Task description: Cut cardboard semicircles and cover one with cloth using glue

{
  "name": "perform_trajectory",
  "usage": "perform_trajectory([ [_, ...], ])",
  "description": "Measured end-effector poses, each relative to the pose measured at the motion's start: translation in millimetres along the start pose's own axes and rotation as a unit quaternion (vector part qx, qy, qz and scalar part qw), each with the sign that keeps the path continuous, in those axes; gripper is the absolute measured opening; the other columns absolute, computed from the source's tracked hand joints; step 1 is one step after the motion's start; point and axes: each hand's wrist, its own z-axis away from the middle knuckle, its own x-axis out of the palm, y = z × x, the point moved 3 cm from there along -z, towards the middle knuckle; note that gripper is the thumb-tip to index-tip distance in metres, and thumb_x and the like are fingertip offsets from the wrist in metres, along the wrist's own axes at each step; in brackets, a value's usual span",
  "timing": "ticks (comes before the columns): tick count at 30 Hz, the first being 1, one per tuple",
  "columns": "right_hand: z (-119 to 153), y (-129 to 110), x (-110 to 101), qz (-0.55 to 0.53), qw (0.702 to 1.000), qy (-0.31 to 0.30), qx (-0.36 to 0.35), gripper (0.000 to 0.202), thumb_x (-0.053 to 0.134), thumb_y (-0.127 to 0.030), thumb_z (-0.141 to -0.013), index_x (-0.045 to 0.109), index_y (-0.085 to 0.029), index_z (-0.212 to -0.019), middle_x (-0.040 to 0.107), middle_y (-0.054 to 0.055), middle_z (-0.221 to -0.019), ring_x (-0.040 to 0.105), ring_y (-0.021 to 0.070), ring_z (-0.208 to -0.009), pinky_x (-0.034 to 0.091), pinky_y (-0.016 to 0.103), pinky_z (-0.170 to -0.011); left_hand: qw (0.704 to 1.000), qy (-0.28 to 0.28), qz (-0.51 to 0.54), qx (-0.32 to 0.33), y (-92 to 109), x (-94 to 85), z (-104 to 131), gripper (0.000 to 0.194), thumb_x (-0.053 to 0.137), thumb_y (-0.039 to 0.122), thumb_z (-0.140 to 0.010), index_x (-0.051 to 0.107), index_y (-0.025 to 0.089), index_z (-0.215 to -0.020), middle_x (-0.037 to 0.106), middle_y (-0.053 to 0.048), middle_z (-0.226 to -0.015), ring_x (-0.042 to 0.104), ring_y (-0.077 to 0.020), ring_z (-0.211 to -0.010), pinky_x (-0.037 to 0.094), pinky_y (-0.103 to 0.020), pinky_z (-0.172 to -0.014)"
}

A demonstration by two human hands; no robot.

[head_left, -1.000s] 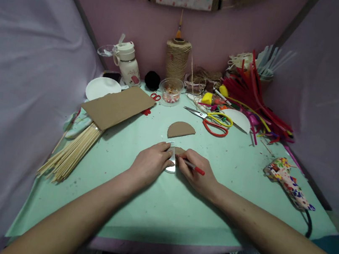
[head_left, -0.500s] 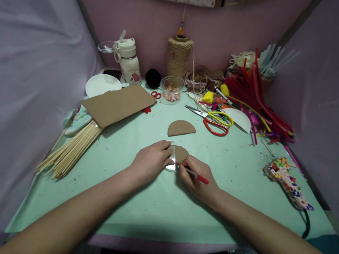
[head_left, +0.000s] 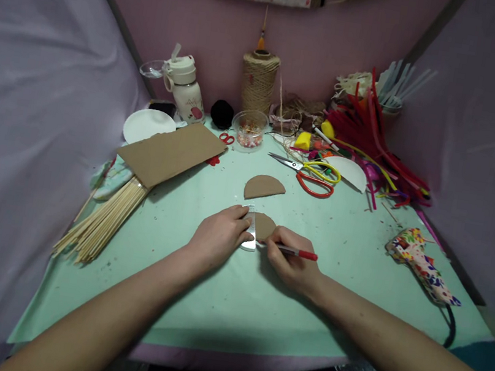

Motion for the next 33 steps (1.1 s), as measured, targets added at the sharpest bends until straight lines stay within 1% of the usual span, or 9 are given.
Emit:
perform_trajectory([
  [4, -4.4, 5.5, -5.7, -0.041, 0.997, 0.066, 0.032, 0.019, 0.047, -0.025, -0.091, 0.054, -0.021, -0.074, 0.057, -0.001, -0.066, 0.052, 0.0130, -0.059, 0.041, 0.027, -0.057, 1.000, -0.012, -0.009, -0.001, 1.5, -1.8, -0.5, 0.022, 0.050, 0.028, -0.092, 0.069, 0.018, -0.098, 0.063, -0.009, -0.119, 0.058, -0.0248, -0.112, 0.048, -0.037, -0.095],
  [6, -7.8, 10.3, -6.8, -0.063, 0.994, 0.080, 0.044, 0.015, 0.047, -0.027, -0.093, 0.060, -0.021, -0.093, 0.062, 0.001, -0.078, 0.058, 0.0145, -0.068, 0.046, 0.028, -0.064, 1.000, -0.013, -0.015, 0.000, 1.1, -1.6, -0.5, 0.021, 0.051, 0.028, -0.092, 0.069, 0.019, -0.098, 0.063, -0.009, -0.120, 0.058, -0.0244, -0.112, 0.048, -0.036, -0.095],
  [8, -11.4, 15.8, -7.2, -0.085, 0.992, 0.079, 0.056, 0.021, 0.044, -0.028, -0.095, 0.058, -0.022, -0.110, 0.064, 0.002, -0.086, 0.060, 0.0150, -0.073, 0.048, 0.029, -0.069, 1.000, -0.007, -0.023, 0.002, 0.0, -0.7, -0.2, 0.021, 0.051, 0.029, -0.092, 0.069, 0.020, -0.098, 0.063, -0.008, -0.120, 0.059, -0.0239, -0.112, 0.048, -0.036, -0.095],
  [13, -18.7, 27.7, -8.6, -0.013, 0.997, 0.037, 0.073, 0.012, 0.054, -0.028, -0.091, 0.059, -0.024, -0.102, 0.067, 0.004, -0.096, 0.063, 0.0193, -0.087, 0.049, 0.035, -0.079, 0.999, 0.015, -0.031, 0.016, -2.4, 3.2, 2.3, 0.024, 0.051, 0.032, -0.092, 0.068, 0.020, -0.104, 0.062, -0.009, -0.124, 0.057, -0.0244, -0.116, 0.049, -0.037, -0.096],
  [19, -20.9, 28.2, -6.8, 0.069, 0.994, -0.077, 0.026, 0.041, 0.080, -0.034, -0.070, 0.055, -0.023, -0.100, 0.064, 0.010, -0.118, 0.056, 0.0288, -0.109, 0.042, 0.048, -0.093, 0.998, 0.046, -0.035, 0.012, -7.7, 0.9, 2.3, 0.023, 0.052, 0.032, -0.091, 0.068, 0.018, -0.101, 0.062, -0.010, -0.126, 0.058, -0.0250, -0.116, 0.048, -0.039, -0.097],
  [23, -19.7, 27.6, -7.0, 0.074, 0.993, -0.085, 0.017, 0.044, 0.082, -0.030, -0.069, 0.055, -0.024, -0.104, 0.065, 0.009, -0.113, 0.056, 0.0283, -0.108, 0.041, 0.048, -0.093, 0.997, 0.066, -0.031, -0.027, -15.9, -6.3, 0.7, 0.019, 0.055, 0.033, -0.089, 0.066, 0.018, -0.090, 0.062, -0.011, -0.124, 0.057, -0.0268, -0.116, 0.046, -0.041, -0.098],
  [25, -19.1, 27.9, -6.8, 0.067, 0.994, -0.081, 0.014, 0.047, 0.081, -0.029, -0.069, 0.055, -0.025, -0.109, 0.066, 0.008, -0.108, 0.057, 0.0279, -0.105, 0.042, 0.047, -0.092, 0.997, 0.062, -0.011, -0.043, -18.0, -8.7, 0.3, 0.027, 0.061, 0.040, -0.084, 0.063, 0.018, -0.099, 0.061, -0.013, -0.125, 0.055, -0.0293, -0.118, 0.045, -0.044, -0.097],
  [28, -18.7, 28.0, -6.6, 0.064, 0.995, -0.077, 0.020, 0.046, 0.081, -0.030, -0.070, 0.055, -0.024, -0.108, 0.066, 0.008, -0.107, 0.058, 0.0277, -0.103, 0.042, 0.046, -0.091, 0.999, 0.030, 0.025, -0.032, -17.1, -8.9, 0.4, 0.058, 0.070, 0.050, -0.074, 0.054, 0.018, -0.119, 0.057, -0.015, -0.128, 0.052, -0.0323, -0.120, 0.044, -0.046, -0.097],
  [33, -19.3, 26.5, -7.3, 0.066, 0.995, -0.074, 0.028, 0.049, 0.082, -0.029, -0.069, 0.055, -0.024, -0.109, 0.066, 0.008, -0.107, 0.058, 0.0273, -0.103, 0.042, 0.046, -0.090, 0.998, 0.021, 0.057, -0.010, -17.9, -10.9, 1.7, 0.075, 0.071, 0.046, -0.072, 0.041, 0.018, -0.134, 0.054, -0.015, -0.128, 0.049, -0.0306, -0.120, 0.042, -0.046, -0.099],
])
